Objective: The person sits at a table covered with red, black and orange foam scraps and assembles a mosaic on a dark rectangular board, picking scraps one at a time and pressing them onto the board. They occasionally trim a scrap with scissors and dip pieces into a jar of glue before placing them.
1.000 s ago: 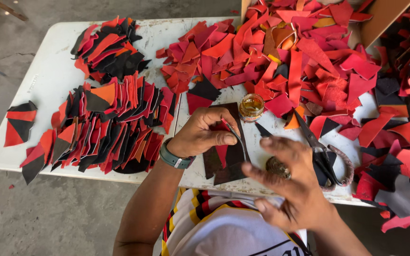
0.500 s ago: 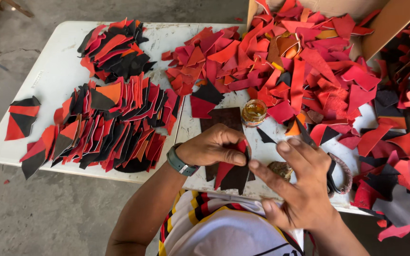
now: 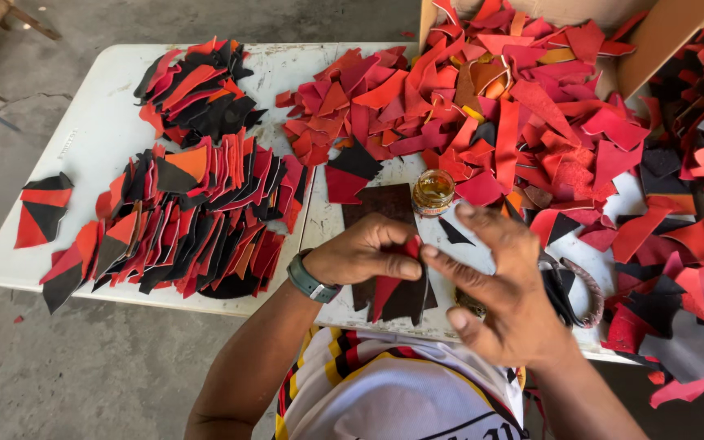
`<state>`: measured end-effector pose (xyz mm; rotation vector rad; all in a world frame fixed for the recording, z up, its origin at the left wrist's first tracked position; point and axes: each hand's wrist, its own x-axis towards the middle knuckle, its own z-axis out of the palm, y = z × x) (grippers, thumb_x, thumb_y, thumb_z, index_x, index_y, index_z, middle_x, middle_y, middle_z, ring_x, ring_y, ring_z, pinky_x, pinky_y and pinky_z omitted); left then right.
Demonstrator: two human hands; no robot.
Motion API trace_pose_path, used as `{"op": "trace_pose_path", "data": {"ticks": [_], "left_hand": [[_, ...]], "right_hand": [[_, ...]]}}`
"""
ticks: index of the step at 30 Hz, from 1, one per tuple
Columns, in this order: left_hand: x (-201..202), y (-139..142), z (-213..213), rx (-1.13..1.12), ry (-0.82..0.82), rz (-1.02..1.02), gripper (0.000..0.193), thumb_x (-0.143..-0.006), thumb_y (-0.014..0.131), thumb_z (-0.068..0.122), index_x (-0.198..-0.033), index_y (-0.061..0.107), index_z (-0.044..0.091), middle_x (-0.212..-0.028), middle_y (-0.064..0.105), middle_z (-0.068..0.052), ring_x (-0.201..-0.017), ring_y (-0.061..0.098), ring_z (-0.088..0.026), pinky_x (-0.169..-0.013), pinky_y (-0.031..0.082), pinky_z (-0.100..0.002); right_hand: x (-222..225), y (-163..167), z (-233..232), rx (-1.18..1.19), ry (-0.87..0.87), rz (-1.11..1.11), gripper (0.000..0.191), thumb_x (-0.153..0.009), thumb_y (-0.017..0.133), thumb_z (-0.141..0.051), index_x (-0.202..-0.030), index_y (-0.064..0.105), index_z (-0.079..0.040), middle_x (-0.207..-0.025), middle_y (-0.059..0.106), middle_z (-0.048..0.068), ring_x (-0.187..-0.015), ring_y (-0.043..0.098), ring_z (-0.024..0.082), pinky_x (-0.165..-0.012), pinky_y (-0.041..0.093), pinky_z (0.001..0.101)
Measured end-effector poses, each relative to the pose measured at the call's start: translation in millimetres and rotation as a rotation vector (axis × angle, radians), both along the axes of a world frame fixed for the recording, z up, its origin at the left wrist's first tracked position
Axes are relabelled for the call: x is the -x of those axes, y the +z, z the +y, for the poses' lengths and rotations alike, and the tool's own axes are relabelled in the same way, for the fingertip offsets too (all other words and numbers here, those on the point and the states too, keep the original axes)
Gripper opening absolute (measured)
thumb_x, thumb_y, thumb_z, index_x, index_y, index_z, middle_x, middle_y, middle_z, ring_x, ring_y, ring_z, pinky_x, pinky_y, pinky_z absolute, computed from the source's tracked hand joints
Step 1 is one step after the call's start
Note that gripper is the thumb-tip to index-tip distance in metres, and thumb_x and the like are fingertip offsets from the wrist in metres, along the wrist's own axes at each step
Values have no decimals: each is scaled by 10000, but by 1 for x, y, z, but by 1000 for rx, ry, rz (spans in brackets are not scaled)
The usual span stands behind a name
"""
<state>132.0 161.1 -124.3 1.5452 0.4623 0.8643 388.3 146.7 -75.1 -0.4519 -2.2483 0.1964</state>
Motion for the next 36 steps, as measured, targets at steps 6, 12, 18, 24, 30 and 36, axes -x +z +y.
{"op": "trace_pose_path", "data": {"ticks": [6, 12, 18, 24, 30, 36], "left_hand": [[5, -22, 5, 155, 103, -199, 172, -996, 766, 190, -1014, 679, 43, -998, 677, 35, -936, 582, -37, -868, 501, -240], [16, -49, 6, 222, 188, -189, 150, -987, 753, 148, -1039, 699, 19, -927, 639, 49, -839, 528, -33, -770, 448, -225], [53, -67, 27, 223, 226, 147, 181, -975, 720, 170, -1057, 702, 9, -956, 661, 58, -890, 560, -26, -824, 494, -243], [82, -67, 62, -36, 116, 702, 285, -837, 812, 232, -1020, 730, 30, -907, 749, -20, -863, 663, -86, -813, 522, -274], [61, -67, 89, -129, 360, 775, 329, -714, 893, 210, -912, 722, 10, -814, 740, -90, -773, 690, -180, -723, 543, -351], [68, -72, 83, -146, 374, 809, 245, -735, 868, 211, -896, 769, 55, -862, 781, -65, -831, 755, -189, -764, 568, -340]], "right_hand": [[2, -9, -28, 9, -75, -14, 490, -876, 579, -418, -1269, 721, -161, -1441, 513, 193, -1308, 510, 401, -1070, 339, 513], [8, -19, -35, 24, -66, -17, 479, -862, 622, -419, -1228, 746, -136, -1425, 518, 186, -1287, 519, 408, -1022, 354, 495], [-1, -48, -50, 245, 73, 9, 385, -771, 696, -203, -1143, 738, -112, -1371, 567, 170, -1287, 567, 383, -1055, 450, 510], [-4, -66, -53, 496, -209, -14, 439, -821, 765, -113, -1244, 656, -66, -1231, 680, 141, -1155, 687, 277, -951, 556, 361], [25, -69, -50, 717, -265, -319, 761, -770, 791, -189, -1442, 467, -38, -1252, 646, 216, -1164, 608, 398, -976, 487, 444], [39, -73, -49, 566, -171, -324, 794, -753, 787, -194, -1439, 446, 13, -1322, 614, 226, -1247, 554, 381, -1039, 430, 453]]}}
